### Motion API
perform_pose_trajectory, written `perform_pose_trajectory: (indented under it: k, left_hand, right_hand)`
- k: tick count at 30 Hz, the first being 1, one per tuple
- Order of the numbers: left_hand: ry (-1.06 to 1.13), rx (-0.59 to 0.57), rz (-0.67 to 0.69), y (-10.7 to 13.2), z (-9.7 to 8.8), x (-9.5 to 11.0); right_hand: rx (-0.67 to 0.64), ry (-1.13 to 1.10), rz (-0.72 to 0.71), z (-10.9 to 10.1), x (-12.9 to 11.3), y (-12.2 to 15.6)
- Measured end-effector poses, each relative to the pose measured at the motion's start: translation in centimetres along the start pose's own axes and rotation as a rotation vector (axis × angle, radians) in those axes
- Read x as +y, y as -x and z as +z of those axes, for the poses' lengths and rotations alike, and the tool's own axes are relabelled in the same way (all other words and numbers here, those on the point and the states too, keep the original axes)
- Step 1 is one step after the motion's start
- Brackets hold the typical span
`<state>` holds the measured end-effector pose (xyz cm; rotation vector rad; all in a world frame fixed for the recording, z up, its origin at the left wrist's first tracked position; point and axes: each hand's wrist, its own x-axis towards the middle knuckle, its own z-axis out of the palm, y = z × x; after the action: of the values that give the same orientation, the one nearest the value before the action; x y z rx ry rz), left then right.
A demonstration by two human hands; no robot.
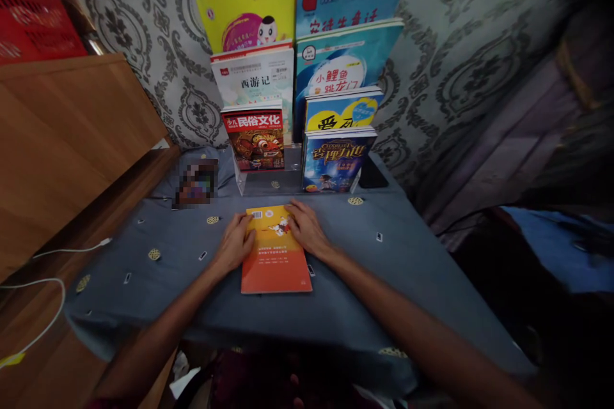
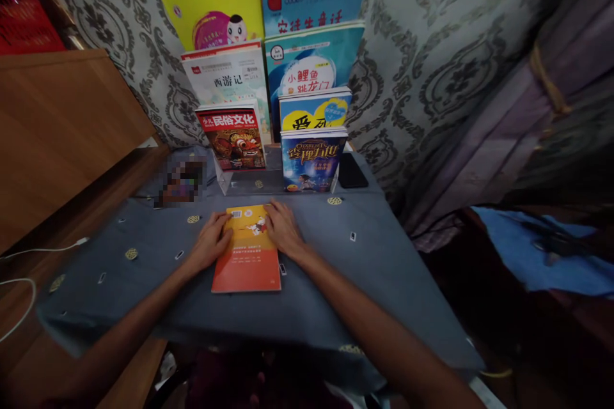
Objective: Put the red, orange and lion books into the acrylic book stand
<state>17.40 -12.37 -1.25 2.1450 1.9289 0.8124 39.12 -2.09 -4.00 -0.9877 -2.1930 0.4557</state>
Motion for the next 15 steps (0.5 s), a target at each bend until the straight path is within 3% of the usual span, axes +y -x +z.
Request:
perform_pose_trajectory:
  k: [3,6,9,12,15]
  left_hand:
    - [-0.068,0.060,0.030,-1.0,-0.2,-0.4]
    - [-0.070,0.104,0.049,-1.1,0.4,-0.6]
    - [-0.022,0.106,0.062,-0.8,0.7,-0.8]
    - [0.023,0.096,0.070,-0.6,0.6,-0.9]
    - [0.001,0.102,0.053,-0.6,0.6,-0.8]
  right_hand:
    - [-0.075,0.105,-0.134,-0.2,-2.3,-0.1]
    - [-0.276,0.110,-0.290,0.6,-5.4,-0.5]
    - [-0.373,0.105,-0.323,1.9,-7.7,-1.1]
    - [-0.393,0.125,-0.303,2.5,-8.2,-1.4]
    - [-0.364,0.131,-0.274,2.4,-7.0,-1.2]
